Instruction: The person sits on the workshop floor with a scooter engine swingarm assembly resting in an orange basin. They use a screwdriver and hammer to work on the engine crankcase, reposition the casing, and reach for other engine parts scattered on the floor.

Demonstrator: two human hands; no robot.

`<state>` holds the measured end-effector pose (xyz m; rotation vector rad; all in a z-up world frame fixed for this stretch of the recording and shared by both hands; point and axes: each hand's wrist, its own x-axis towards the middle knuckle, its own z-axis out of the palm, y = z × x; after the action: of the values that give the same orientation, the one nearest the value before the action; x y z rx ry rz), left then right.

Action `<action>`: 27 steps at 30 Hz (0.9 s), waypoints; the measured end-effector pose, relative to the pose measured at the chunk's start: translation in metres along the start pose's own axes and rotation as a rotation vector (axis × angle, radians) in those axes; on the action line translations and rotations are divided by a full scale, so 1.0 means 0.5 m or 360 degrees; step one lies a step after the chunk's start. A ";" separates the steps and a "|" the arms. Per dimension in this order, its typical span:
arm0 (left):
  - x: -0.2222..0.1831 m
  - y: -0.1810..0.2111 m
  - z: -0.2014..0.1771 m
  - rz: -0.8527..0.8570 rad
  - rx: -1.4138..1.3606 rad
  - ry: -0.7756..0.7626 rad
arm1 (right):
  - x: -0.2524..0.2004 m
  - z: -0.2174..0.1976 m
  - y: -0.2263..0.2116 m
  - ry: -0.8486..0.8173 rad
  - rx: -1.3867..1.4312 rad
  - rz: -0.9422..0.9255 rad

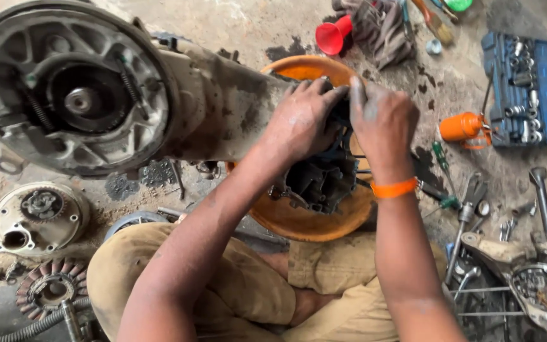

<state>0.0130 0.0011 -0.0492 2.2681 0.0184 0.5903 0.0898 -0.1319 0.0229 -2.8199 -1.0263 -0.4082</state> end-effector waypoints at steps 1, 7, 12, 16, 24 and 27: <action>0.001 -0.013 0.024 0.0015 0.0000 0.0003 | -0.005 -0.011 0.002 0.0013 -0.0005 0.0005; -0.002 -0.002 -0.002 0.0002 -0.0014 -0.0087 | -0.025 0.016 0.020 0.0345 -0.0024 -0.0452; 0.002 -0.020 0.024 0.0104 0.0060 0.0103 | -0.016 -0.016 0.014 0.0169 0.0288 -0.0345; -0.005 -0.007 0.015 0.0077 -0.0060 0.0020 | -0.014 0.017 0.030 0.0255 -0.0008 -0.0255; 0.002 -0.003 0.001 0.0055 -0.0017 0.0014 | 0.003 0.008 0.015 0.0025 0.0113 -0.0079; 0.000 -0.014 0.022 0.0110 0.0091 0.0105 | -0.010 -0.025 -0.002 0.0083 0.0195 -0.0231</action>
<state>0.0187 -0.0015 -0.0603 2.3115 -0.0104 0.7089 0.0830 -0.1366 0.0333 -2.6233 -1.2056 -0.4160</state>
